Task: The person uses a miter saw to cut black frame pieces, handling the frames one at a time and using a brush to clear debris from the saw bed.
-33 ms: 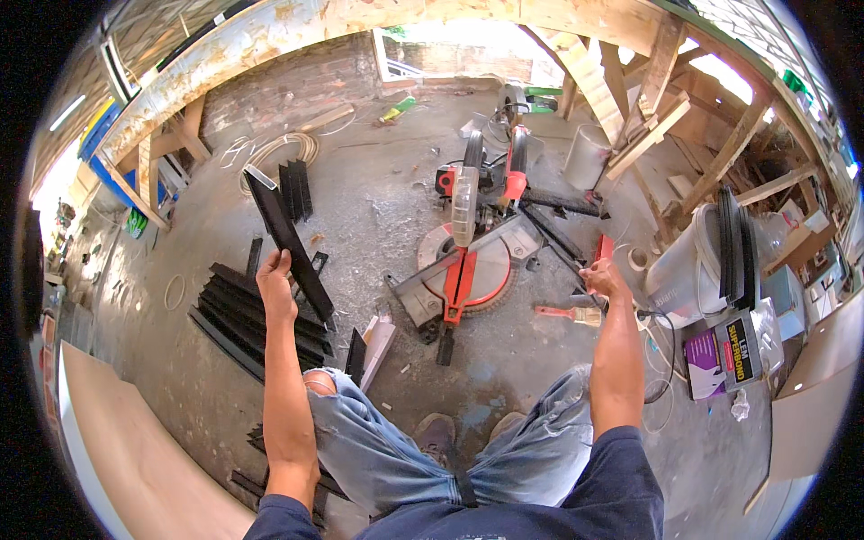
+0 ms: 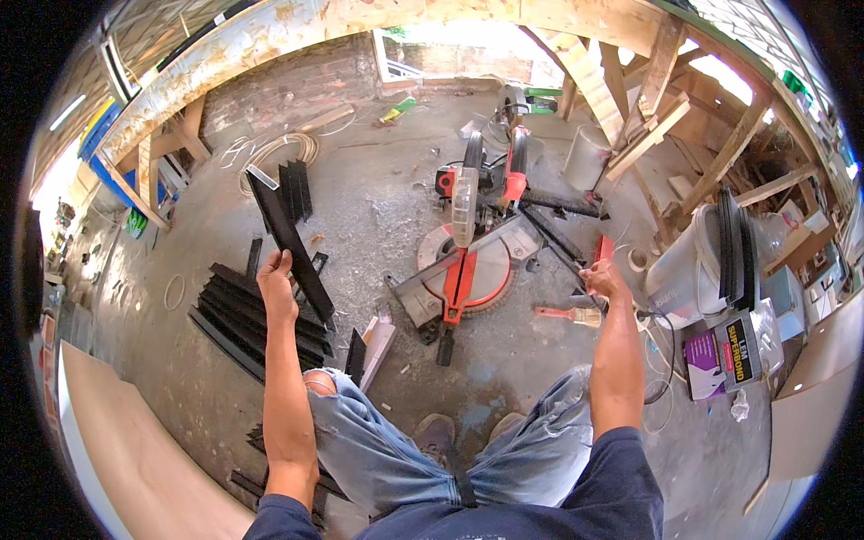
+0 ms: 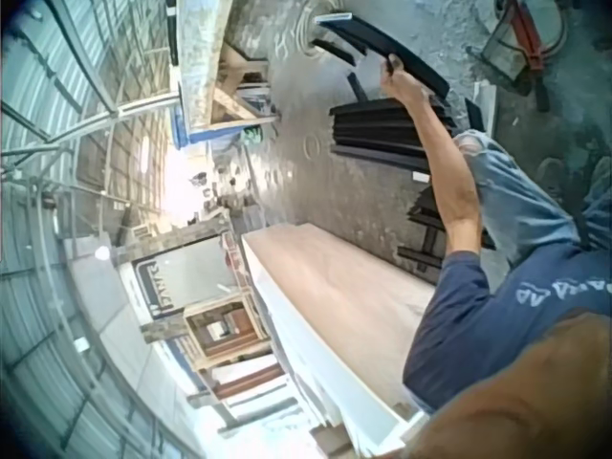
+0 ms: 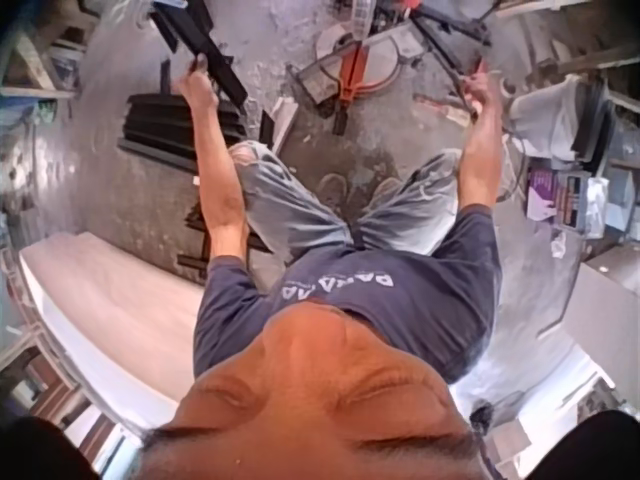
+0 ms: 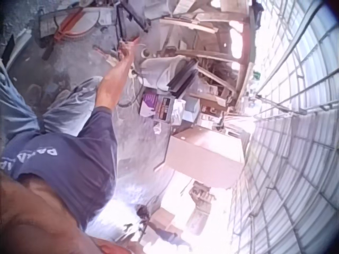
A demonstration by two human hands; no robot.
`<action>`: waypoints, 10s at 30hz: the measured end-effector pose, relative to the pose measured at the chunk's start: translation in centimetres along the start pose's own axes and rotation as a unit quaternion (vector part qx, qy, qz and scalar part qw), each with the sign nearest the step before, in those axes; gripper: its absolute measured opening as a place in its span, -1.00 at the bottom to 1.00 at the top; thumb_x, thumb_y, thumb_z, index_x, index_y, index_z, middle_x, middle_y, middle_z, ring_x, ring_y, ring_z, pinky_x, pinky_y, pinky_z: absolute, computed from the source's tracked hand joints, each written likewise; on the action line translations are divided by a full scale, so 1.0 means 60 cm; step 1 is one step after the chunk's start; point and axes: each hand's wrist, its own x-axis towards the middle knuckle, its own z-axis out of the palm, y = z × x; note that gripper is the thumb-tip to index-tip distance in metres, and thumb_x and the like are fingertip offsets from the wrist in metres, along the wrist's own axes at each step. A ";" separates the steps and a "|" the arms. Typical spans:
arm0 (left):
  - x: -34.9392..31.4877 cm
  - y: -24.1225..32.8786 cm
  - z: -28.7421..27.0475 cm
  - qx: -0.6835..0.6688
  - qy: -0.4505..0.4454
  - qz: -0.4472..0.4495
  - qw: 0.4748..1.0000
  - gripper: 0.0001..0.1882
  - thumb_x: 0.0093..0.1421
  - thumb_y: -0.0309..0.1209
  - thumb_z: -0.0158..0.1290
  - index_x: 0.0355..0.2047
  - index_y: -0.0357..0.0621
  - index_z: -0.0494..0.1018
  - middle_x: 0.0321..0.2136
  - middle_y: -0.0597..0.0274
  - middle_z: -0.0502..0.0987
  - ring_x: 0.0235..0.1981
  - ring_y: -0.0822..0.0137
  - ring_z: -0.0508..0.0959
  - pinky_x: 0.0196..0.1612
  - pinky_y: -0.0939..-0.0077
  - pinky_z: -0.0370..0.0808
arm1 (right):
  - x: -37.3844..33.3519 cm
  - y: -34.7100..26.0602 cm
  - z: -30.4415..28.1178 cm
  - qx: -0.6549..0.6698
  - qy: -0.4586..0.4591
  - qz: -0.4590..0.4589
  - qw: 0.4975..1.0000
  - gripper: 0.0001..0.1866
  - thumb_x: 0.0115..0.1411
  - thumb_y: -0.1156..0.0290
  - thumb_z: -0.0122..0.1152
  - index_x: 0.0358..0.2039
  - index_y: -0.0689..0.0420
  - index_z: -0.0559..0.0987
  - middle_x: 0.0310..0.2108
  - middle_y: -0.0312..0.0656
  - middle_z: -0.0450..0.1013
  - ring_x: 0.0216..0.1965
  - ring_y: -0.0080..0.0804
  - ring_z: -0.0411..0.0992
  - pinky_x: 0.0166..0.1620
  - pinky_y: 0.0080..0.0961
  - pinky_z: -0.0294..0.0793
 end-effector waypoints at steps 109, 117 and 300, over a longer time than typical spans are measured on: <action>0.089 -0.018 -0.099 0.063 -0.035 -0.096 0.993 -0.81 0.29 -0.34 0.04 -0.13 -0.10 0.49 -0.19 0.32 0.54 -0.18 0.36 0.50 -0.08 0.34 0.44 | 0.110 -0.287 0.147 0.064 0.327 -0.412 0.848 -0.74 0.09 0.22 0.16 -0.45 0.18 0.57 -0.53 0.07 0.50 -0.44 0.03 0.51 -0.37 -0.11 0.46; 0.088 -0.019 -0.096 0.065 -0.042 -0.092 0.993 -0.79 0.31 -0.35 0.01 -0.09 -0.13 0.47 -0.16 0.30 0.53 -0.14 0.34 0.48 -0.05 0.31 0.41 | 0.146 -0.281 0.172 0.029 0.420 -0.449 0.788 -0.74 0.06 0.23 0.19 -0.44 0.19 0.48 -0.58 0.07 0.44 -0.54 0.10 0.44 -0.44 -0.06 0.42; -0.131 0.123 -0.186 0.255 0.126 0.218 0.934 -0.66 0.19 -0.40 0.16 -0.12 -0.26 0.31 -0.11 0.13 0.44 -0.07 0.29 0.39 0.12 0.37 0.23 | 0.052 -0.108 0.048 -0.223 0.265 -0.147 0.927 -0.77 0.17 0.33 0.02 -0.25 0.01 0.63 -0.20 -0.15 0.56 -0.09 -0.29 0.50 -0.05 -0.25 0.37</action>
